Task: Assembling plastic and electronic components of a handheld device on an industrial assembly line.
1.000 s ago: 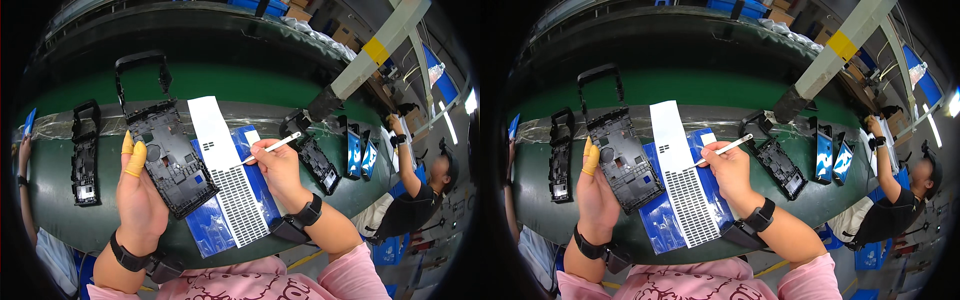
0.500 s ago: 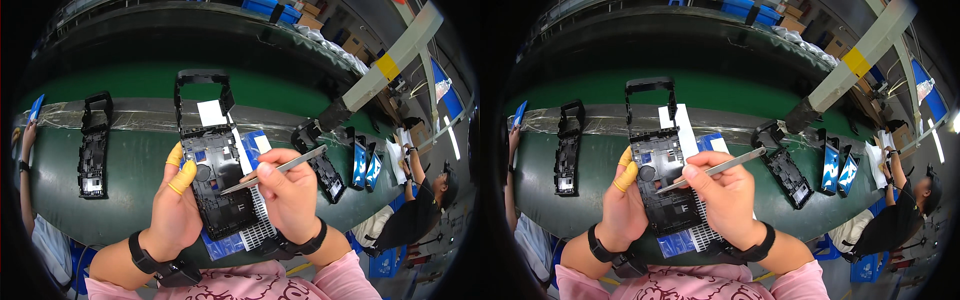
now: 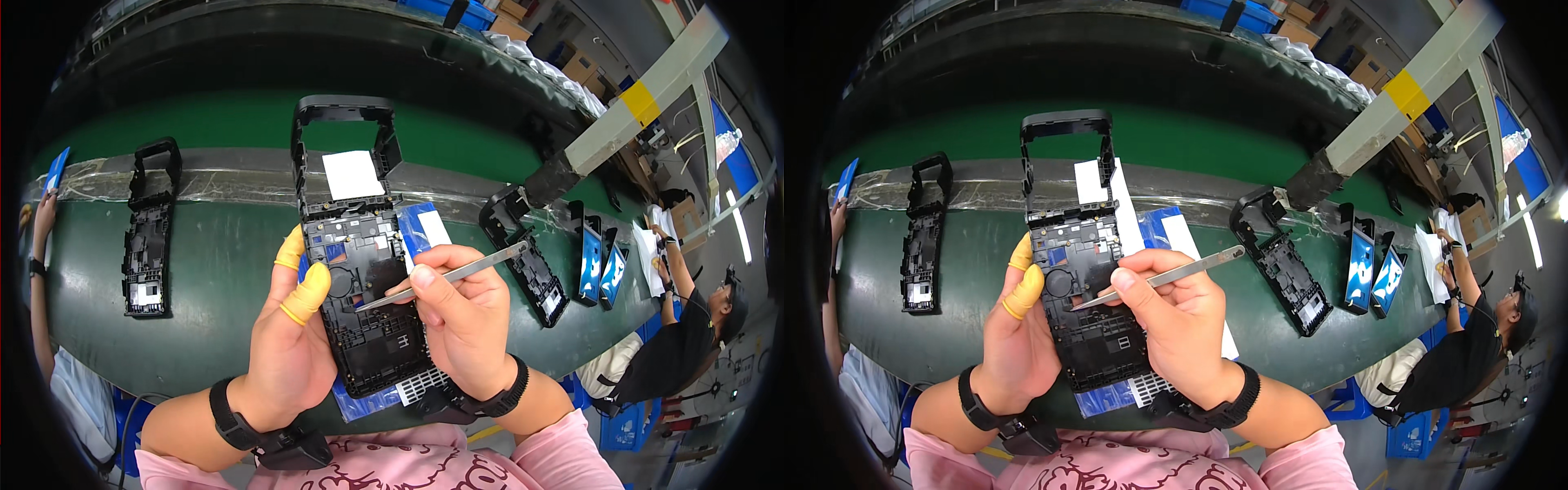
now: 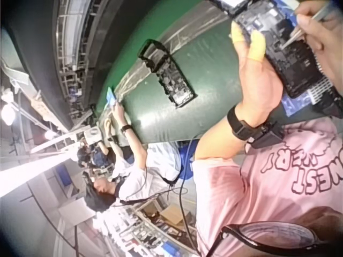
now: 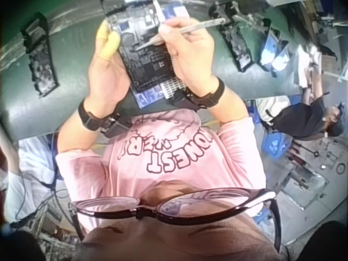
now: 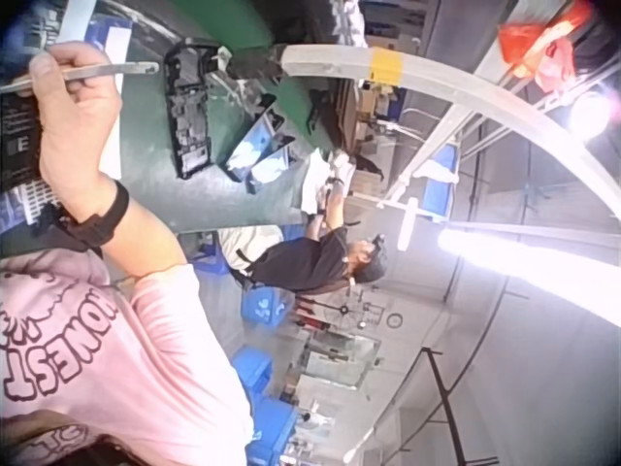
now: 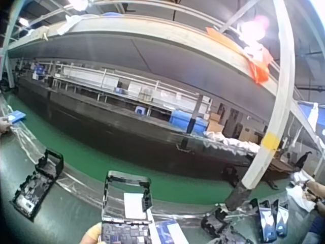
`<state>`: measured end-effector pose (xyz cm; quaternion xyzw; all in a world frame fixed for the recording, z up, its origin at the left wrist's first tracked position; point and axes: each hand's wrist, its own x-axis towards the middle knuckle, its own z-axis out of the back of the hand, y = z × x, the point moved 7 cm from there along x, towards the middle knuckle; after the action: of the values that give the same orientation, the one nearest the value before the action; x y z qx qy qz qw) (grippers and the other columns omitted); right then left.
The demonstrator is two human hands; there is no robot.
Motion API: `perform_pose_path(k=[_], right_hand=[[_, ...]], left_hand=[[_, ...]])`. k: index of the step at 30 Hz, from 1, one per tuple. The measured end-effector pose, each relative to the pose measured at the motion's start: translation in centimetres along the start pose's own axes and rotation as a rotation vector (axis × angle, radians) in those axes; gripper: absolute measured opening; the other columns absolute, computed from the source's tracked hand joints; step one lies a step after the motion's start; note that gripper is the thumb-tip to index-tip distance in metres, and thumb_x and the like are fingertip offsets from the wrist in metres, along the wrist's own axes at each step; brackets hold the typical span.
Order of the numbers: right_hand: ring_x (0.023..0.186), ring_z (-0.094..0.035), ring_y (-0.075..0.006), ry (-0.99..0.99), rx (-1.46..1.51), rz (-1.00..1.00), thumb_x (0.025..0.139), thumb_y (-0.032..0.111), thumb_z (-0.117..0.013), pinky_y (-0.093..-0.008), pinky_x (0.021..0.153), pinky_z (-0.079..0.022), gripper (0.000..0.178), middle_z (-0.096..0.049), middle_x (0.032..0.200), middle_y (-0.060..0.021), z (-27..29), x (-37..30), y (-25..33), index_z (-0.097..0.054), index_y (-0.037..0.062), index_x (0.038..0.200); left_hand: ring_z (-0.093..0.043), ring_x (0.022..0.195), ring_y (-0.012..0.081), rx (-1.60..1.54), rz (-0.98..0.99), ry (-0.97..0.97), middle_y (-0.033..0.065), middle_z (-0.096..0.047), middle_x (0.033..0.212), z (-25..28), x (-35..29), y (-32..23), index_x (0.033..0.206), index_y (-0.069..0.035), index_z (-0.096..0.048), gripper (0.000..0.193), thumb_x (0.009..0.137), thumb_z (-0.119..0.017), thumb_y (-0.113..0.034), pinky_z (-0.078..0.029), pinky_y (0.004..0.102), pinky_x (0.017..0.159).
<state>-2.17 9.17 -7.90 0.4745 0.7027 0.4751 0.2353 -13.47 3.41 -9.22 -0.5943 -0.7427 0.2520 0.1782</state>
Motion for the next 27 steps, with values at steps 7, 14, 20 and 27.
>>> perform_pose_path(k=[7,14,20,27], right_hand=[[0.070,-0.058,-0.0139,0.010,-0.016,-0.013,0.077,0.000,-0.057,-0.0241,0.065,-0.048,0.018,-0.059,0.078,-0.0100,0.10,0.01,-0.09,-0.051,-0.0056,0.093],[0.070,-0.058,-0.0137,-0.008,-0.005,-0.030,0.077,0.000,-0.057,-0.0238,0.065,-0.048,0.018,-0.059,0.078,-0.0098,0.17,0.18,-0.26,-0.051,-0.0057,0.093],[0.070,-0.058,-0.0133,-0.004,0.002,-0.036,0.077,-0.001,-0.057,-0.0229,0.064,-0.047,0.018,-0.058,0.078,-0.0098,0.32,0.23,-0.32,-0.052,-0.0061,0.093],[0.069,-0.058,-0.0131,-0.013,-0.014,-0.029,0.077,0.000,-0.057,-0.0224,0.064,-0.047,0.018,-0.059,0.077,-0.0095,0.26,0.35,-0.26,-0.052,-0.0061,0.093]], left_hand=[[-0.042,0.109,0.0215,0.027,-0.014,0.011,0.0088,-0.040,0.119,-0.22,-0.09,-0.02,0.126,-0.009,-0.024,0.045,0.086,-0.040,-0.021,-0.034,0.0368,0.092],[-0.043,0.107,0.0204,-0.003,-0.009,0.011,0.0098,-0.041,0.117,-0.16,-0.10,0.00,0.126,-0.011,-0.023,0.044,0.087,-0.040,-0.018,-0.037,0.0357,0.089],[-0.043,0.107,0.0205,-0.001,-0.009,0.009,0.0098,-0.041,0.118,-0.25,-0.06,0.03,0.127,-0.010,-0.022,0.044,0.087,-0.040,-0.018,-0.036,0.0356,0.089],[-0.043,0.107,0.0207,0.024,-0.017,-0.026,0.0094,-0.041,0.118,-0.16,-0.08,0.01,0.127,-0.010,-0.022,0.046,0.087,-0.041,-0.017,-0.036,0.0358,0.090]])
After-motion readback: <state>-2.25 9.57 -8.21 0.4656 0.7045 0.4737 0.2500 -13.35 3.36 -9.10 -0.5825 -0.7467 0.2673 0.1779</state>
